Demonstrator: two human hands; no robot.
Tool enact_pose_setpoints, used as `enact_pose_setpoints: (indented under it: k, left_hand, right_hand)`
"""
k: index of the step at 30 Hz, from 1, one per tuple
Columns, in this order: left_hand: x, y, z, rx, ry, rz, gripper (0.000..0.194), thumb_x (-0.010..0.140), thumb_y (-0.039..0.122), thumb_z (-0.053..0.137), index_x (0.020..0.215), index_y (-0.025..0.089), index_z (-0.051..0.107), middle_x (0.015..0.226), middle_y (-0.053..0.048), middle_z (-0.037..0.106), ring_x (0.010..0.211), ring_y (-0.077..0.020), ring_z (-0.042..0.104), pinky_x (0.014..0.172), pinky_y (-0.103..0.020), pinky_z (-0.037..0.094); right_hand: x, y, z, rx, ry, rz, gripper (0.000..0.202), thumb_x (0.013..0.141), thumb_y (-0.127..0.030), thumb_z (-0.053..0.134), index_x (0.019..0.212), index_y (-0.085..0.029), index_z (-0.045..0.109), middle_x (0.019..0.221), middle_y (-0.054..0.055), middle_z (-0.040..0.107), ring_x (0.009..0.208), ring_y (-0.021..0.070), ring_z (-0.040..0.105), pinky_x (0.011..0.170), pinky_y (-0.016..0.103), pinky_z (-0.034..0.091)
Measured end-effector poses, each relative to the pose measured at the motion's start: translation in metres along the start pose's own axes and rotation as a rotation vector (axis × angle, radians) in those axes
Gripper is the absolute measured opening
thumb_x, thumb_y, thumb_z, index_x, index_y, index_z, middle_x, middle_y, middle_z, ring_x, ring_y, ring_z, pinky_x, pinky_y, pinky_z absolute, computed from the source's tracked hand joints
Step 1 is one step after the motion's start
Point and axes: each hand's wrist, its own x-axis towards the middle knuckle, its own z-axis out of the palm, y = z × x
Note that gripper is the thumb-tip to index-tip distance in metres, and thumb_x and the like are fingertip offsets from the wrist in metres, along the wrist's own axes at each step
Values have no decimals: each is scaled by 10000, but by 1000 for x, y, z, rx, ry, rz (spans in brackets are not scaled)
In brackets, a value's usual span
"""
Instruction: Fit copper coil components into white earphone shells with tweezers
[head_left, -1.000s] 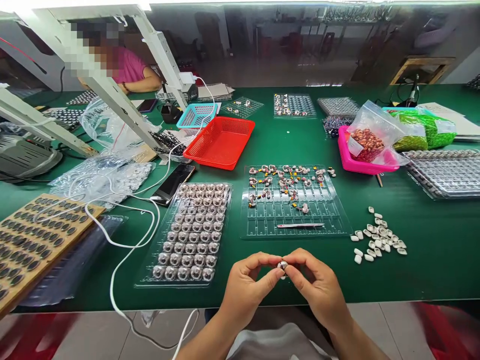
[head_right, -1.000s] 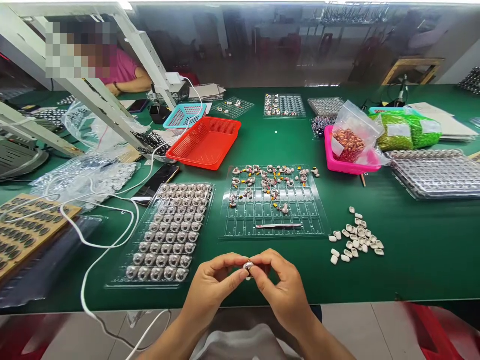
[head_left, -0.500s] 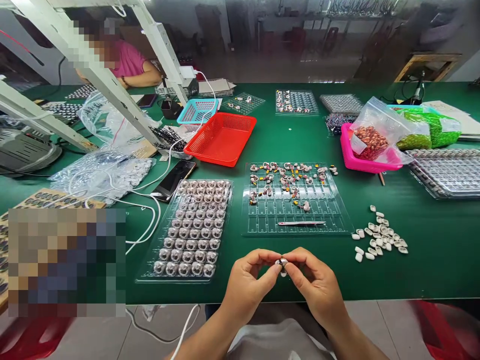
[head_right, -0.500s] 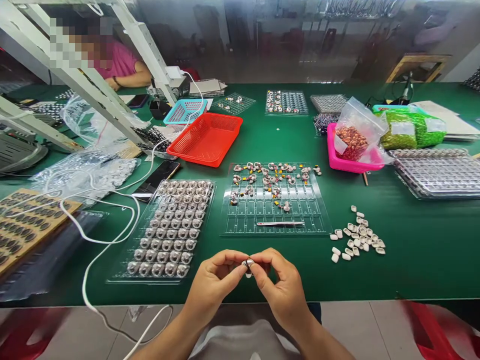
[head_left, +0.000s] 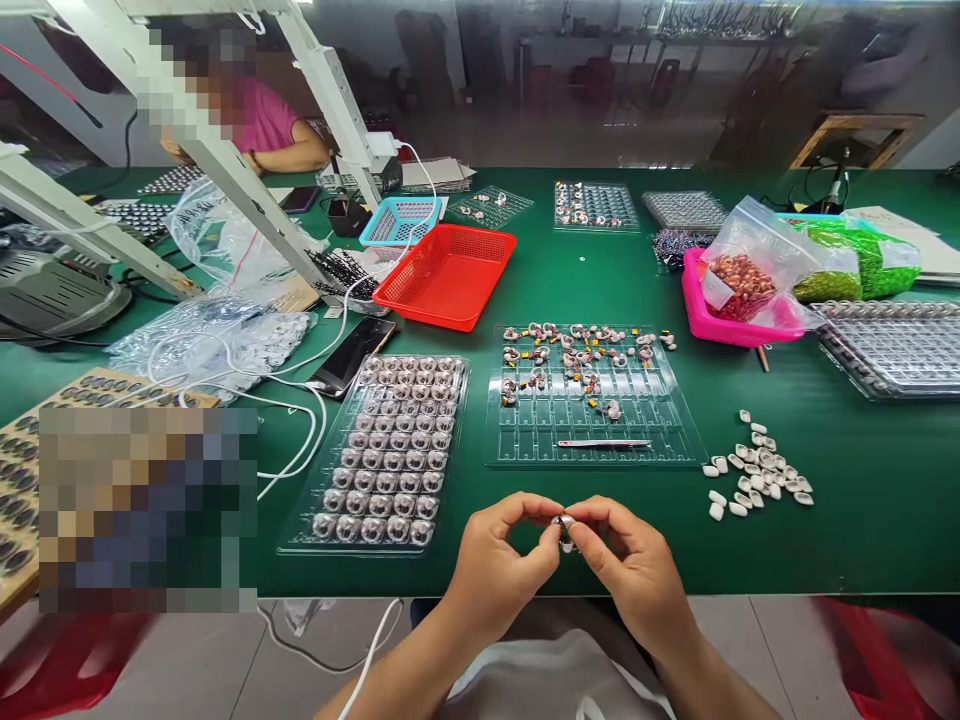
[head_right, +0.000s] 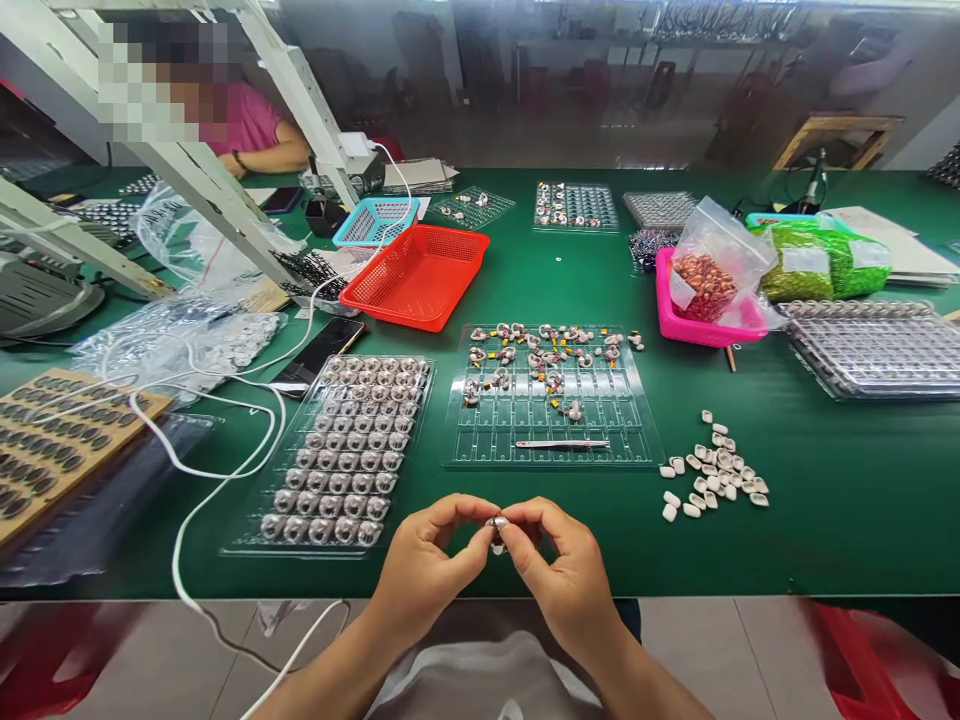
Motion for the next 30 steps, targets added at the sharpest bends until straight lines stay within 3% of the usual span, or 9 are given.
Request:
enact_pose_setpoints:
  k: [4,7,11,18,30]
  left_hand:
    - [0,0,2,-49,9,-21,103,753,139,642,796,185,723,772,-28,749,740,-191,695,719,-268,536]
    - [-1,-1,4,-143,10,-60,51,759,163,656,779,179,699,759,-25,731,735,-180,678,702,-254,532]
    - [-3,-1,8,-262,35,-111,42,764,190,683,791,167,705,772,-36,727,751,-181,678,711,-256,543]
    - [-3,-1,10,-348,-1,-115,144,806,253,745,926,198,804,932,-61,799,899,-214,726,847,-276,567]
    - [2,-4,5,-539,-61,-168,106,717,168,827,814,212,828,807,-19,791,744,-159,720,737,-224,584]
  right_hand:
    - [-1,-1,2,-81,31,-114,130,961,-275,589,950,-211,702,855,33,711,755,164,670,672,248,535]
    - [-1,3,3,-186,62,-351,136,949,-156,584,1021,-222,679,879,36,703,779,167,664,686,269,540]
    - [0,11,4,-312,103,-643,328,910,-18,582,1160,-224,635,947,59,699,809,179,650,708,320,542]
    - [-3,16,6,-340,242,-598,317,904,-7,601,1148,-207,634,967,68,688,858,187,648,733,326,547]
    - [-2,16,6,-258,242,-533,264,913,-42,604,1104,-217,655,922,39,698,845,169,674,721,272,558]
